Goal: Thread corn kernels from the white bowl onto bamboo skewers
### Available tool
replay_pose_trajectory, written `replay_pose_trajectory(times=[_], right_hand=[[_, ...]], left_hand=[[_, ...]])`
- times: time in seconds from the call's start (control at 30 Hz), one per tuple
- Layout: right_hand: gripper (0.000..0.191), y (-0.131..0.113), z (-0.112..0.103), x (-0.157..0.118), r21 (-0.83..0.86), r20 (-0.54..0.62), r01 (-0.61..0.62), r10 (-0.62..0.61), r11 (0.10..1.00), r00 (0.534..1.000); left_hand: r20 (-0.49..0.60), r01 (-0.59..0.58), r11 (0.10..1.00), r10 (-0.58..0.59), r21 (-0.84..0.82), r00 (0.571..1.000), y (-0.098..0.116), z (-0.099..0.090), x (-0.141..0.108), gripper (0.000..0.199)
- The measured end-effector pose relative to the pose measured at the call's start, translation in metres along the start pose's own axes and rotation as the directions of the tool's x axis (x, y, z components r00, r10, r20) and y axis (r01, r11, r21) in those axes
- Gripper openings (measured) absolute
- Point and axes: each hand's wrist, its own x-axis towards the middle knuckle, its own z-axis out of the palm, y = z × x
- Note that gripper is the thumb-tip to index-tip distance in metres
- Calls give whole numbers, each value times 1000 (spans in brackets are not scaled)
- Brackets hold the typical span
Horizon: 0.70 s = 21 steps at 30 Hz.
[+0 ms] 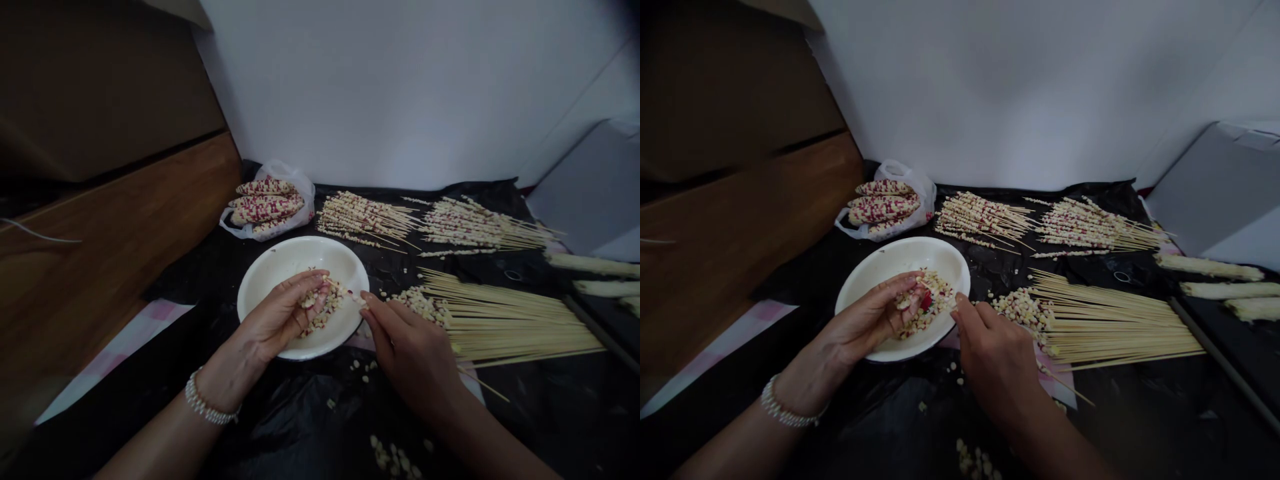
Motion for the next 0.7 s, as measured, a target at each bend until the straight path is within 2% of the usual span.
replay_pose_trajectory(times=[0.3, 0.7], right_hand=[[30, 0, 0, 0, -6, 0, -1, 1, 1000, 1000], [30, 0, 2, -2, -11, -2, 0, 0, 1000, 1000]], left_hand=[[28, 17, 999, -16, -40, 999, -2, -3, 5, 12], [55, -4, 999, 2, 35, 998, -6, -11, 8, 20]])
